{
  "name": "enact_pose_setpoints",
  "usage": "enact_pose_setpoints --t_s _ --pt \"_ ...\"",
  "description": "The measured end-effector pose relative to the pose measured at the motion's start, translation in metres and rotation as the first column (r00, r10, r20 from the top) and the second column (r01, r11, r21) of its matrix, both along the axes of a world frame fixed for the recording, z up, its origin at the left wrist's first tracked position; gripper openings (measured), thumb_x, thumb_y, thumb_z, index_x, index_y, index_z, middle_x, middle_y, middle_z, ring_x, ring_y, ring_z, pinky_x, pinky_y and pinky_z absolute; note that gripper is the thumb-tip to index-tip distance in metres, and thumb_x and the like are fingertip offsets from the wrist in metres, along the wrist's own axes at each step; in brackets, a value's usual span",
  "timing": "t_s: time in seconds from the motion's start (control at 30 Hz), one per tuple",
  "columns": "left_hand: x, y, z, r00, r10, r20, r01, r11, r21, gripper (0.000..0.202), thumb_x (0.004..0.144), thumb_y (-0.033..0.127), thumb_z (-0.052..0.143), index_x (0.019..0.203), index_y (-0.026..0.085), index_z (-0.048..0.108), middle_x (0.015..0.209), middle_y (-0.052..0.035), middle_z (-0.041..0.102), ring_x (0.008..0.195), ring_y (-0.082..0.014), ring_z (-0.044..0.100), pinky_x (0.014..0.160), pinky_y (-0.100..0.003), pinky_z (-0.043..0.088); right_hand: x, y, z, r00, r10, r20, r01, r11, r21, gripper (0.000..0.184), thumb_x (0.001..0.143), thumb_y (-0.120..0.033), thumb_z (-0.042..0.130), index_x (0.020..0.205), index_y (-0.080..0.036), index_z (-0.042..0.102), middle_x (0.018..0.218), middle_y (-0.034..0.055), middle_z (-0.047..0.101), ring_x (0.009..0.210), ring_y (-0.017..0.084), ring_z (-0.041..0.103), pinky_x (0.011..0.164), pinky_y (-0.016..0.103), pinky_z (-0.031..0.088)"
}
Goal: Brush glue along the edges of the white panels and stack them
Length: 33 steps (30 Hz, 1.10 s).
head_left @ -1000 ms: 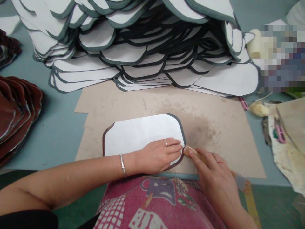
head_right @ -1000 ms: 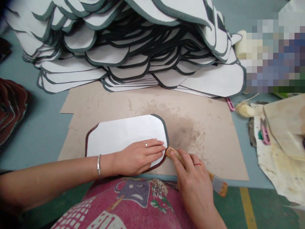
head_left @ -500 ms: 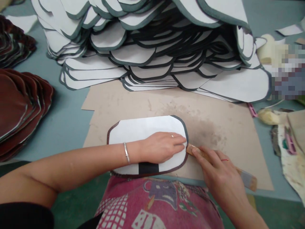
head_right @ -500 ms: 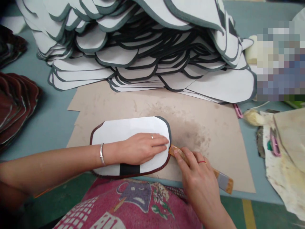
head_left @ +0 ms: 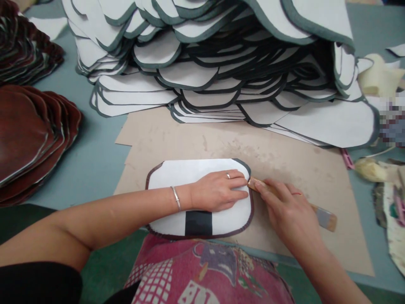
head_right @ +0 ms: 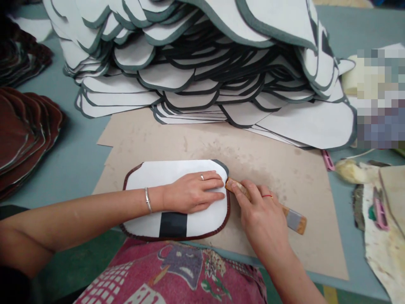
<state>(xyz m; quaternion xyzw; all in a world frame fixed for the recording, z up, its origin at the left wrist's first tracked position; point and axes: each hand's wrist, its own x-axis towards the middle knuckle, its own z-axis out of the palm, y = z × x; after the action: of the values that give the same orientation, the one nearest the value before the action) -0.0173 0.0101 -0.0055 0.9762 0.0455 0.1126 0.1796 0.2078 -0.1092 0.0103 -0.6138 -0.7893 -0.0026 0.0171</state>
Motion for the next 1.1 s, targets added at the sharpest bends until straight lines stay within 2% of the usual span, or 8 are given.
enact_pose_setpoints --t_s 0.17,0.3,0.37,0.5,0.6,0.77,0.93,1.1 --pt "-0.001 -0.001 -0.003 0.998 0.059 0.036 -0.058 0.998 -0.038 0.025 0.098 0.016 0.047 0.116 0.016 0.064 0.121 -0.0132 0.062 0.122 -0.0246 0.054 0.107 -0.039 0.049 0.003 0.027 -0.005 0.999 0.042 -0.013 -0.042 0.998 0.042 0.047 0.093 -0.013 0.053 0.137 -0.026 0.06 0.125 0.0078 0.063 0.098 0.024 0.056 0.085 0.04 0.049" --pt "0.002 -0.001 -0.011 0.964 0.244 0.106 -0.241 0.97 -0.043 0.025 0.098 0.017 0.046 0.117 0.011 0.062 0.132 -0.0163 0.058 0.127 -0.0267 0.053 0.111 -0.044 0.047 0.002 0.01 -0.007 1.0 -0.015 -0.026 0.016 0.999 0.034 0.044 0.094 -0.015 0.053 0.135 -0.026 0.061 0.126 0.0079 0.063 0.101 0.025 0.057 0.085 0.04 0.048" --pt "0.007 -0.001 -0.012 0.983 0.159 0.092 -0.156 0.987 -0.042 0.025 0.098 0.016 0.047 0.117 0.011 0.062 0.134 -0.0153 0.059 0.129 -0.0262 0.052 0.112 -0.042 0.046 -0.002 -0.018 -0.007 0.997 -0.067 -0.037 0.068 0.997 0.04 0.046 0.093 -0.014 0.053 0.137 -0.025 0.058 0.127 0.0084 0.062 0.101 0.026 0.057 0.083 0.04 0.049" --pt "0.022 -0.008 -0.005 0.988 -0.153 0.024 0.153 0.987 -0.04 0.024 0.096 0.014 0.05 0.116 0.012 0.063 0.134 -0.0128 0.06 0.131 -0.0247 0.052 0.112 -0.035 0.046 -0.019 -0.084 -0.006 0.971 -0.229 -0.062 0.232 0.972 0.038 0.052 0.093 -0.012 0.052 0.144 -0.023 0.052 0.131 0.0113 0.059 0.107 0.028 0.058 0.086 0.043 0.05" --pt "0.03 -0.017 -0.001 0.978 -0.21 -0.007 0.209 0.977 -0.037 0.023 0.096 0.015 0.05 0.114 0.011 0.064 0.135 -0.0136 0.059 0.131 -0.0249 0.052 0.112 -0.034 0.047 -0.03 -0.109 -0.007 0.944 -0.324 -0.066 0.326 0.945 0.025 0.052 0.095 -0.014 0.049 0.146 -0.023 0.049 0.134 0.0132 0.058 0.11 0.029 0.058 0.088 0.045 0.05" --pt "0.032 -0.024 0.001 0.987 -0.16 0.03 0.161 0.986 -0.034 0.021 0.096 0.013 0.05 0.11 0.011 0.065 0.132 -0.0139 0.061 0.134 -0.0252 0.05 0.116 -0.035 0.043 -0.026 -0.096 -0.008 0.929 -0.361 -0.085 0.364 0.931 0.024 0.052 0.094 -0.012 0.047 0.144 -0.024 0.051 0.13 0.0123 0.06 0.108 0.028 0.059 0.087 0.044 0.051" --pt "0.02 -0.034 -0.001 0.989 -0.144 0.036 0.146 0.988 -0.046 0.022 0.098 0.016 0.049 0.114 0.013 0.064 0.132 -0.0119 0.062 0.135 -0.0237 0.051 0.119 -0.037 0.041 -0.017 -0.095 -0.001 0.964 -0.251 -0.083 0.249 0.968 -0.041 0.058 0.091 -0.009 0.05 0.147 -0.024 0.048 0.134 0.0106 0.059 0.107 0.027 0.058 0.084 0.042 0.051" --pt "0.014 -0.04 -0.005 0.992 -0.11 0.064 0.115 0.99 -0.086 0.02 0.096 0.015 0.053 0.112 0.012 0.063 0.133 -0.0162 0.06 0.13 -0.0241 0.054 0.118 -0.038 0.042 -0.005 -0.09 0.005 0.98 -0.172 -0.101 0.166 0.984 -0.062 0.058 0.09 -0.005 0.05 0.145 -0.024 0.051 0.134 0.01 0.059 0.11 0.027 0.056 0.091 0.043 0.05"
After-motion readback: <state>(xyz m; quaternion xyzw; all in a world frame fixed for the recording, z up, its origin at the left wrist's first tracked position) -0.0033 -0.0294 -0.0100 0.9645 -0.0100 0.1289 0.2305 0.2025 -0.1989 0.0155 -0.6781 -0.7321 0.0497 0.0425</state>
